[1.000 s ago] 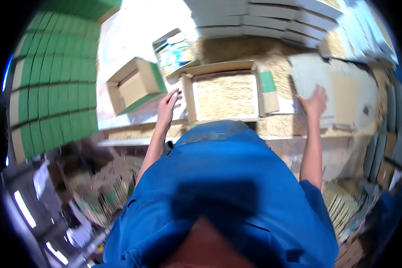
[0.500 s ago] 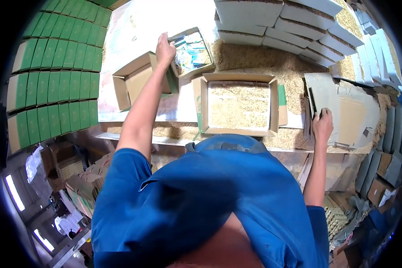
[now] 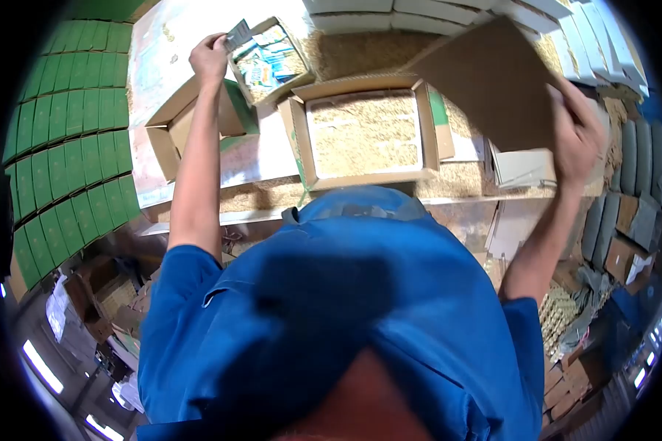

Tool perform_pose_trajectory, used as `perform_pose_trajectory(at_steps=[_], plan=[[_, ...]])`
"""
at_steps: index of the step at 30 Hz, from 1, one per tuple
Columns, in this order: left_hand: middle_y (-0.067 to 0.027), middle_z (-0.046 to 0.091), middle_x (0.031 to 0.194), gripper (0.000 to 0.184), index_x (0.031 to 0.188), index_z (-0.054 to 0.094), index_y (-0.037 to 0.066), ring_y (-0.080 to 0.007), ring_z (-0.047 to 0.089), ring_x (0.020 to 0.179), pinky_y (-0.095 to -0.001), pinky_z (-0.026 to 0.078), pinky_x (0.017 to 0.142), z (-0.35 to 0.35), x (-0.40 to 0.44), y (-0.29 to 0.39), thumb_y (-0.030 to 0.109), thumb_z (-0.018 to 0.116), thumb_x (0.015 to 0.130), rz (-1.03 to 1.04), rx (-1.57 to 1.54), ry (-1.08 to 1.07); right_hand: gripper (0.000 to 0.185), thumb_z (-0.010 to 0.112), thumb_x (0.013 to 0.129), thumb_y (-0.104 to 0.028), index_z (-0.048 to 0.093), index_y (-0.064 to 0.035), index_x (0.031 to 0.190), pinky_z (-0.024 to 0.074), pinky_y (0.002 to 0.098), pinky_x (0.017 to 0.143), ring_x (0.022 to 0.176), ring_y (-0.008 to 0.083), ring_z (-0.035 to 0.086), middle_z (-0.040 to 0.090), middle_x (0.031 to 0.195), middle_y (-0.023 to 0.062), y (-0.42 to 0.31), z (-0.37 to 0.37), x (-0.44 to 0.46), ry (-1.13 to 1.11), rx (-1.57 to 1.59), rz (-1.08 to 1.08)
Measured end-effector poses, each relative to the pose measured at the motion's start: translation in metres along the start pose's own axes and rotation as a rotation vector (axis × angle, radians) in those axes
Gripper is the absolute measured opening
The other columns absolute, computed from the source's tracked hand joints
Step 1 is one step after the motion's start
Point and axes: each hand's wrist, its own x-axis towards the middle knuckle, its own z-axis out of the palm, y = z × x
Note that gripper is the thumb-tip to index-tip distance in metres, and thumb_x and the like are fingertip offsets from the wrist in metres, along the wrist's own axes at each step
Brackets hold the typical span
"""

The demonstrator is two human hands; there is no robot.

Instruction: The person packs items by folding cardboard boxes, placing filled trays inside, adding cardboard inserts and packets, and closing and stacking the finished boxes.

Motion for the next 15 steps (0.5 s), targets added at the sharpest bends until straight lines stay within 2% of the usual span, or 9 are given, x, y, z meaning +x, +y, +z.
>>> perform_pose_trajectory(at_steps=[1, 2, 3, 4, 5, 9, 12, 13, 15], plan=[[-0.0116, 0.074, 0.084, 0.015, 0.094, 0.075, 0.003, -0.0191, 0.069, 0.075, -0.0297, 0.054, 0.072, -0.012, -0.013, 0.015, 0.013, 0.066, 0.086, -0.016, -0.151, -0.005, 0.027, 0.061, 0.089, -0.004, 0.070, -0.0025, 0.114, 0.0503, 0.0257, 0.085, 0.095, 0.0142, 0.066, 0.071, 0.108, 0.0082, -0.008, 0.020, 0.005, -0.138, 0.064, -0.016], [-0.0116, 0.074, 0.084, 0.015, 0.094, 0.075, 0.003, -0.0191, 0.069, 0.075, -0.0297, 0.054, 0.072, -0.022, -0.028, 0.029, 0.013, 0.066, 0.086, -0.018, -0.155, -0.010, 0.029, 0.064, 0.085, -0.006, 0.071, -0.0050, 0.113, 0.0513, 0.0264, 0.083, 0.091, 0.0139, 0.066, 0.073, 0.104, 0.0081, -0.025, 0.047, 0.009, -0.247, 0.105, 0.011], [-0.0102, 0.073, 0.084, 0.016, 0.096, 0.074, 0.001, -0.0158, 0.068, 0.075, -0.0277, 0.053, 0.072, -0.031, -0.046, 0.045, 0.010, 0.067, 0.086, -0.077, -0.324, -0.054, 0.027, 0.065, 0.084, -0.009, 0.071, -0.0057, 0.111, 0.0523, 0.0274, 0.081, 0.087, 0.0136, 0.067, 0.074, 0.098, 0.0084, -0.043, 0.077, 0.011, -0.341, 0.165, -0.040], [-0.0088, 0.073, 0.084, 0.016, 0.097, 0.074, -0.002, -0.0124, 0.066, 0.076, -0.0257, 0.052, 0.072, -0.040, -0.064, 0.061, 0.008, 0.068, 0.086, -0.134, -0.493, -0.098, 0.025, 0.066, 0.084, -0.012, 0.072, -0.0053, 0.108, 0.0529, 0.0281, 0.080, 0.087, 0.0162, 0.070, 0.074, 0.097, 0.0109, -0.043, 0.109, 0.010, -0.383, 0.145, -0.136], [-0.0081, 0.072, 0.089, 0.017, 0.100, 0.072, -0.003, -0.0116, 0.065, 0.078, -0.0248, 0.052, 0.073, -0.050, -0.083, 0.075, 0.006, 0.069, 0.086, -0.143, -0.564, -0.149, 0.024, 0.066, 0.085, -0.016, 0.073, -0.0069, 0.107, 0.0540, 0.0322, 0.082, 0.090, 0.0236, 0.071, 0.073, 0.100, 0.0134, -0.041, 0.142, 0.007, -0.437, 0.112, -0.177], [-0.0073, 0.071, 0.090, 0.020, 0.104, 0.071, -0.001, -0.0116, 0.065, 0.078, -0.0243, 0.053, 0.073, -0.069, -0.151, 0.099, 0.004, 0.070, 0.085, -0.236, -0.721, -0.247, 0.023, 0.064, 0.085, -0.021, 0.074, -0.0106, 0.104, 0.0531, 0.0401, 0.088, 0.094, 0.0334, 0.068, 0.071, 0.100, 0.0141, -0.026, 0.238, -0.016, -0.603, 0.043, -0.127], [-0.0066, 0.071, 0.087, 0.022, 0.104, 0.071, 0.000, -0.0100, 0.064, 0.078, -0.0245, 0.053, 0.070, -0.069, -0.185, 0.108, 0.001, 0.071, 0.082, -0.331, -0.695, -0.392, 0.023, 0.067, 0.083, -0.021, 0.074, -0.0098, 0.102, 0.0534, 0.0416, 0.084, 0.091, 0.0343, 0.067, 0.071, 0.095, 0.0148, -0.021, 0.261, -0.040, -0.695, -0.031, -0.329], [-0.0063, 0.071, 0.087, 0.022, 0.104, 0.071, 0.000, -0.0093, 0.064, 0.077, -0.0243, 0.053, 0.069, -0.066, -0.194, 0.114, 0.000, 0.071, 0.082, -0.348, -0.668, -0.416, 0.019, 0.068, 0.082, -0.018, 0.075, -0.0093, 0.098, 0.0540, 0.0407, 0.083, 0.089, 0.0334, 0.068, 0.071, 0.094, 0.0153, -0.019, 0.268, -0.046, -0.678, 0.106, -0.317], [-0.0048, 0.070, 0.084, 0.023, 0.103, 0.071, 0.001, -0.0078, 0.063, 0.075, -0.0231, 0.052, 0.068, -0.063, -0.209, 0.129, 0.000, 0.072, 0.081, -0.354, -0.506, -0.505, 0.017, 0.069, 0.081, -0.014, 0.076, -0.0093, 0.096, 0.0548, 0.0384, 0.082, 0.087, 0.0302, 0.070, 0.072, 0.092, 0.0143, -0.015, 0.261, -0.037, -0.624, 0.172, -0.296]])
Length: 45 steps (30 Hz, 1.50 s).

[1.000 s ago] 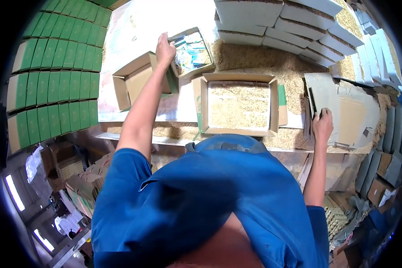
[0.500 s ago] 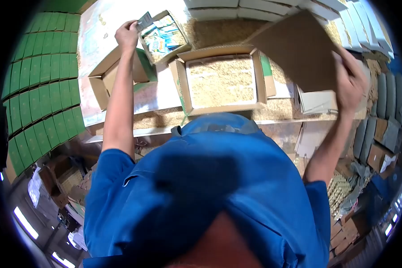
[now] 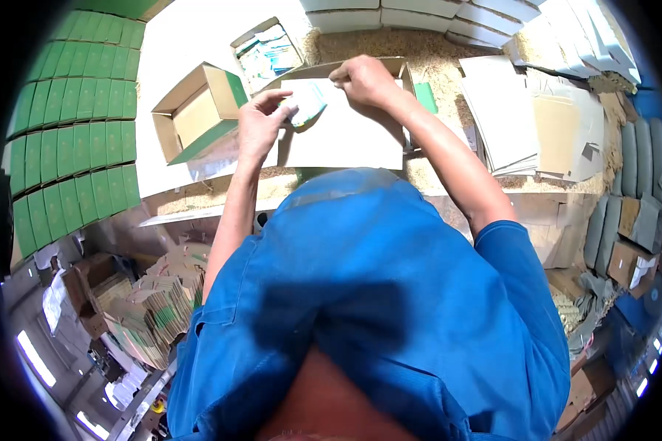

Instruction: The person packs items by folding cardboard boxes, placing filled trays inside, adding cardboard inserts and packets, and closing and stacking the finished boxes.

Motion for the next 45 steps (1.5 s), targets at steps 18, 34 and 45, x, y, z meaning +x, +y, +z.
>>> perform_pose_trajectory(at_steps=[18, 34, 45], plan=[[-0.0224, 0.057, 0.126, 0.045, 0.120, 0.065, 0.010, -0.0366, 0.058, 0.113, -0.0437, 0.048, 0.097, 0.060, 0.004, -0.026, 0.000, 0.067, 0.077, 0.498, 0.872, -0.066, 0.030, 0.071, 0.074, 0.000, 0.072, -0.0095, 0.102, 0.0440, 0.0398, 0.104, 0.125, 0.0306, 0.052, 0.057, 0.134, 0.0106, 0.005, 0.018, -0.037, 0.270, 0.060, -0.194], [-0.0170, 0.034, 0.154, 0.073, 0.154, 0.027, 0.023, -0.0315, 0.024, 0.146, -0.0405, 0.025, 0.117, 0.038, -0.007, -0.122, 0.029, 0.065, 0.091, 0.037, 0.215, -0.219, 0.089, 0.077, 0.082, -0.043, 0.034, -0.0010, 0.148, 0.0439, 0.0338, 0.102, 0.118, 0.0212, 0.056, 0.058, 0.132, 0.0136, 0.072, 0.048, -0.150, 0.136, 0.807, 0.785], [-0.0179, 0.035, 0.153, 0.076, 0.148, 0.039, 0.026, -0.0307, 0.030, 0.144, -0.0381, 0.026, 0.117, 0.031, 0.006, -0.162, 0.019, 0.076, 0.082, 0.022, 0.178, -0.179, 0.090, 0.073, 0.082, -0.005, 0.017, -0.0006, 0.152, 0.0476, 0.0339, 0.102, 0.120, 0.0250, 0.055, 0.051, 0.134, 0.0207, 0.056, 0.043, -0.129, 0.146, 1.034, 0.740]])
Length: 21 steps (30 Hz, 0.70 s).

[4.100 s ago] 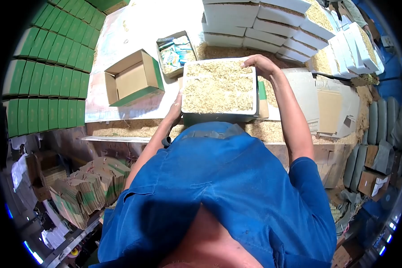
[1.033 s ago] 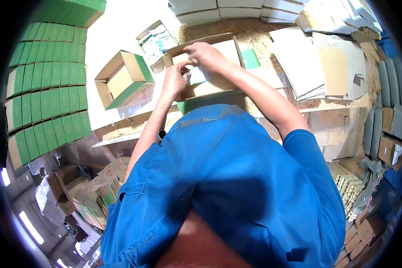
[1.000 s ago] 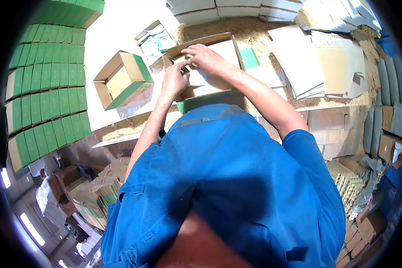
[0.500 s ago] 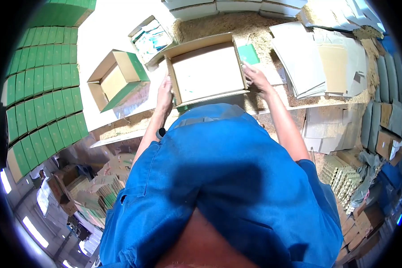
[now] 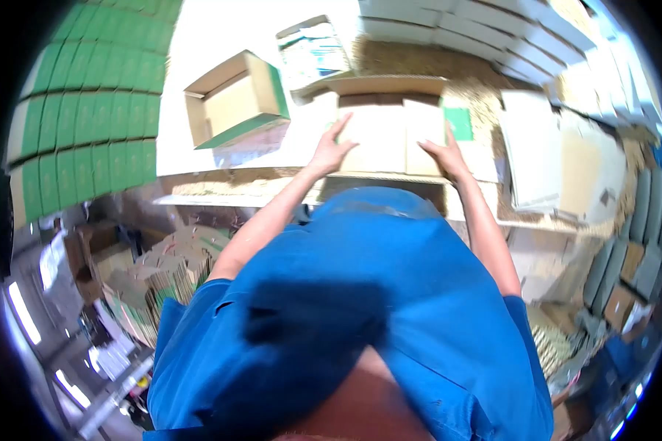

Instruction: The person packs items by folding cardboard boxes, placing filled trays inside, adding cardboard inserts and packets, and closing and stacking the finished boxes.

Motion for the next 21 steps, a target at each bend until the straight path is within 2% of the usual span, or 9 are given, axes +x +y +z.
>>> perform_pose_trajectory(at_steps=[3, 5, 8, 9, 13, 16, 18, 20, 21], plan=[[-0.0157, 0.044, 0.148, 0.074, 0.148, 0.039, 0.017, -0.0263, 0.038, 0.139, -0.0353, 0.029, 0.115, -0.015, -0.006, 0.015, 0.020, 0.073, 0.083, 0.044, -0.111, -0.018, 0.087, 0.068, 0.087, -0.021, 0.016, -0.0040, 0.154, 0.0389, 0.0368, 0.107, 0.124, 0.0264, 0.053, 0.048, 0.140, 0.0185, -0.021, 0.007, -0.016, 0.094, 0.057, 0.137], [-0.0153, 0.045, 0.148, 0.070, 0.147, 0.042, 0.017, -0.0259, 0.040, 0.137, -0.0348, 0.030, 0.114, -0.022, -0.010, 0.020, 0.019, 0.073, 0.084, 0.038, -0.145, -0.009, 0.084, 0.065, 0.087, -0.023, 0.018, -0.0005, 0.153, 0.0336, 0.0361, 0.111, 0.125, 0.0257, 0.052, 0.051, 0.137, 0.0180, -0.003, 0.002, -0.006, 0.056, -0.027, 0.037], [-0.0142, 0.047, 0.146, 0.062, 0.144, 0.047, 0.015, -0.0245, 0.045, 0.133, -0.0341, 0.035, 0.111, -0.034, -0.018, 0.027, 0.019, 0.071, 0.086, 0.011, -0.229, -0.031, 0.077, 0.064, 0.088, -0.022, 0.026, 0.0060, 0.148, 0.0325, 0.0349, 0.111, 0.124, 0.0247, 0.052, 0.055, 0.133, 0.0165, -0.002, 0.010, -0.015, 0.152, -0.012, 0.043], [-0.0135, 0.049, 0.144, 0.058, 0.142, 0.050, 0.014, -0.0236, 0.047, 0.131, -0.0340, 0.038, 0.109, -0.040, -0.018, 0.029, 0.018, 0.070, 0.087, -0.011, -0.272, -0.037, 0.066, 0.062, 0.088, -0.023, 0.038, 0.0090, 0.140, 0.0340, 0.0346, 0.110, 0.122, 0.0241, 0.054, 0.059, 0.128, 0.0152, -0.004, 0.015, -0.020, 0.183, -0.016, 0.014], [-0.0102, 0.063, 0.128, 0.052, 0.136, 0.057, 0.015, -0.0174, 0.058, 0.114, -0.0312, 0.046, 0.100, -0.076, -0.046, 0.035, 0.019, 0.072, 0.086, -0.068, -0.541, 0.100, 0.049, 0.060, 0.090, -0.029, 0.055, 0.0035, 0.127, 0.0415, 0.0352, 0.104, 0.113, 0.0240, 0.059, 0.064, 0.118, 0.0145, 0.003, 0.032, -0.025, 0.234, 0.115, 0.041], [-0.0090, 0.067, 0.121, 0.034, 0.121, 0.067, 0.013, -0.0179, 0.064, 0.104, -0.0342, 0.052, 0.097, -0.130, -0.077, 0.062, 0.017, 0.069, 0.088, 0.018, -0.323, 0.346, 0.045, 0.061, 0.090, -0.033, 0.057, 0.0000, 0.121, 0.0522, 0.0370, 0.091, 0.100, 0.0253, 0.065, 0.065, 0.111, 0.0138, -0.039, 0.075, -0.038, 0.234, 0.421, 0.149], [-0.0069, 0.071, 0.111, 0.026, 0.117, 0.069, 0.009, -0.0166, 0.066, 0.102, -0.0327, 0.052, 0.093, -0.178, -0.090, 0.067, 0.013, 0.064, 0.091, 0.009, -0.310, 0.593, 0.045, 0.062, 0.090, -0.032, 0.057, 0.0001, 0.121, 0.0518, 0.0381, 0.092, 0.102, 0.0249, 0.064, 0.065, 0.112, 0.0139, -0.050, 0.085, -0.017, 0.111, 0.454, 0.088], [-0.0093, 0.072, 0.107, 0.031, 0.122, 0.066, 0.008, -0.0139, 0.067, 0.096, -0.0299, 0.054, 0.085, -0.238, -0.089, 0.058, 0.014, 0.061, 0.093, 0.007, 0.028, 0.905, 0.043, 0.062, 0.090, -0.029, 0.057, -0.0001, 0.121, 0.0514, 0.0385, 0.093, 0.103, 0.0248, 0.064, 0.064, 0.113, 0.0138, -0.063, 0.100, 0.011, 0.007, 0.493, 0.035], [-0.0126, 0.070, 0.115, 0.035, 0.127, 0.063, 0.006, -0.0140, 0.067, 0.097, -0.0293, 0.054, 0.083, -0.267, -0.093, 0.086, 0.015, 0.059, 0.093, -0.276, 0.045, 0.905, 0.042, 0.062, 0.090, -0.027, 0.057, -0.0004, 0.121, 0.0511, 0.0385, 0.094, 0.104, 0.0247, 0.063, 0.064, 0.114, 0.0134, -0.075, 0.112, 0.022, -0.031, 0.490, 0.020]])
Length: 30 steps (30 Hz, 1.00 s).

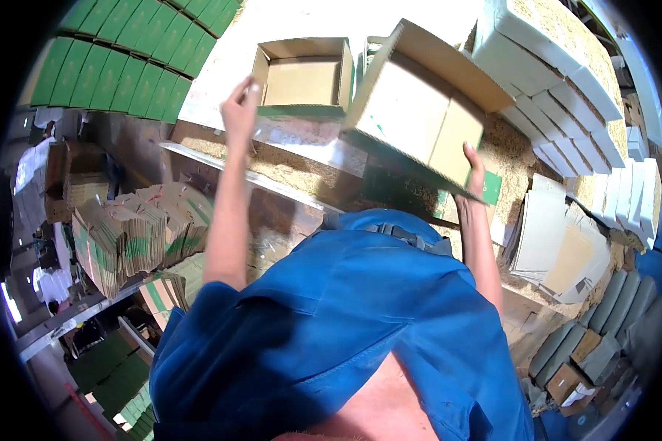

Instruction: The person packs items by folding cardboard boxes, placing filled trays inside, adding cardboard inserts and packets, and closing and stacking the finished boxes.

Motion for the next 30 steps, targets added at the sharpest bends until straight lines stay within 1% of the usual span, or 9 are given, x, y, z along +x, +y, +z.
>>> perform_pose_trajectory(at_steps=[2, 3, 11, 15, 21, 24, 26, 28, 30], plan=[[-0.0161, 0.064, 0.125, 0.041, 0.130, 0.058, -0.001, -0.0201, 0.063, 0.112, -0.0286, 0.048, 0.093, -0.006, 0.102, -0.092, 0.020, 0.056, 0.096, 0.320, 0.057, 0.063, 0.038, 0.062, 0.090, -0.025, 0.058, -0.0015, 0.120, 0.0503, 0.0386, 0.095, 0.104, 0.0247, 0.063, 0.064, 0.115, 0.0125, -0.004, 0.018, 0.035, -0.083, 0.020, 0.038], [-0.0151, 0.054, 0.140, 0.050, 0.137, 0.052, -0.001, -0.0294, 0.051, 0.129, -0.0423, 0.042, 0.105, -0.017, 0.118, -0.088, 0.028, 0.055, 0.096, 0.137, 0.039, -0.127, 0.036, 0.061, 0.091, -0.023, 0.059, -0.0025, 0.120, 0.0499, 0.0385, 0.095, 0.104, 0.0244, 0.063, 0.065, 0.115, 0.0114, -0.007, 0.039, 0.042, -0.124, 0.035, 0.056], [-0.0145, 0.056, 0.137, 0.053, 0.137, 0.053, 0.004, -0.0232, 0.055, 0.120, -0.0363, 0.042, 0.102, 0.022, 0.170, -0.152, 0.034, 0.061, 0.095, -0.300, 0.089, -0.698, 0.034, 0.065, 0.090, -0.026, 0.054, -0.0082, 0.118, 0.0540, 0.0428, 0.089, 0.099, 0.0281, 0.064, 0.062, 0.107, 0.0105, 0.026, 0.126, 0.114, -0.203, -0.028, 0.135], [-0.0152, 0.063, 0.126, 0.056, 0.132, 0.057, -0.001, -0.0171, 0.060, 0.112, -0.0283, 0.048, 0.092, 0.016, 0.144, -0.132, 0.022, 0.076, 0.084, -0.270, -0.068, -0.539, 0.039, 0.065, 0.090, -0.026, 0.057, -0.0042, 0.121, 0.0560, 0.0381, 0.087, 0.097, 0.0250, 0.066, 0.066, 0.109, 0.0120, 0.040, 0.157, 0.132, -0.246, -0.032, 0.216], [-0.0106, 0.070, 0.098, 0.029, 0.114, 0.065, -0.004, -0.0163, 0.065, 0.082, -0.0301, 0.053, 0.070, 0.038, 0.160, -0.185, 0.004, 0.063, 0.087, -0.313, -0.473, -0.471, 0.043, 0.067, 0.087, -0.031, 0.058, -0.0051, 0.119, 0.0517, 0.0439, 0.091, 0.101, 0.0268, 0.062, 0.064, 0.108, 0.0123, 0.051, 0.208, 0.143, -0.351, -0.133, 0.395], [-0.0145, 0.064, 0.115, 0.035, 0.117, 0.057, -0.006, -0.0214, 0.061, 0.100, -0.0338, 0.055, 0.078, 0.052, 0.160, -0.233, -0.002, 0.065, 0.082, 0.171, -0.147, -0.315, 0.042, 0.067, 0.086, -0.034, 0.061, -0.0042, 0.116, 0.0509, 0.0407, 0.089, 0.098, 0.0238, 0.060, 0.064, 0.110, 0.0121, 0.089, 0.212, 0.171, -0.273, -0.480, 0.295], [-0.0184, 0.056, 0.130, 0.048, 0.130, 0.050, -0.004, -0.0219, 0.058, 0.109, -0.0370, 0.054, 0.088, 0.042, 0.154, -0.213, 0.002, 0.066, 0.085, -0.396, -0.639, -0.300, 0.055, 0.067, 0.086, -0.041, 0.059, 0.0020, 0.120, 0.0488, 0.0371, 0.093, 0.102, 0.0238, 0.062, 0.065, 0.115, 0.0123, 0.101, 0.223, 0.161, -0.176, -0.466, 0.295], [-0.0186, 0.054, 0.134, 0.050, 0.138, 0.045, 0.000, -0.0243, 0.058, 0.113, -0.0369, 0.051, 0.095, 0.029, 0.160, -0.221, 0.014, 0.061, 0.093, -0.202, -0.276, -0.522, 0.063, 0.065, 0.087, -0.045, 0.056, 0.0047, 0.125, 0.0474, 0.0359, 0.096, 0.105, 0.0260, 0.063, 0.065, 0.119, 0.0158, 0.099, 0.235, 0.150, -0.151, -0.988, 0.067], [-0.0158, 0.049, 0.141, 0.060, 0.145, 0.038, 0.004, -0.0278, 0.051, 0.123, -0.0402, 0.045, 0.103, 0.019, 0.165, -0.212, 0.043, 0.043, 0.101, -0.518, -0.426, -0.490, 0.067, 0.062, 0.089, -0.047, 0.051, 0.0040, 0.132, 0.0449, 0.0347, 0.099, 0.109, 0.0294, 0.063, 0.064, 0.120, 0.0212, 0.095, 0.232, 0.143, -0.272, -1.327, -0.093]])
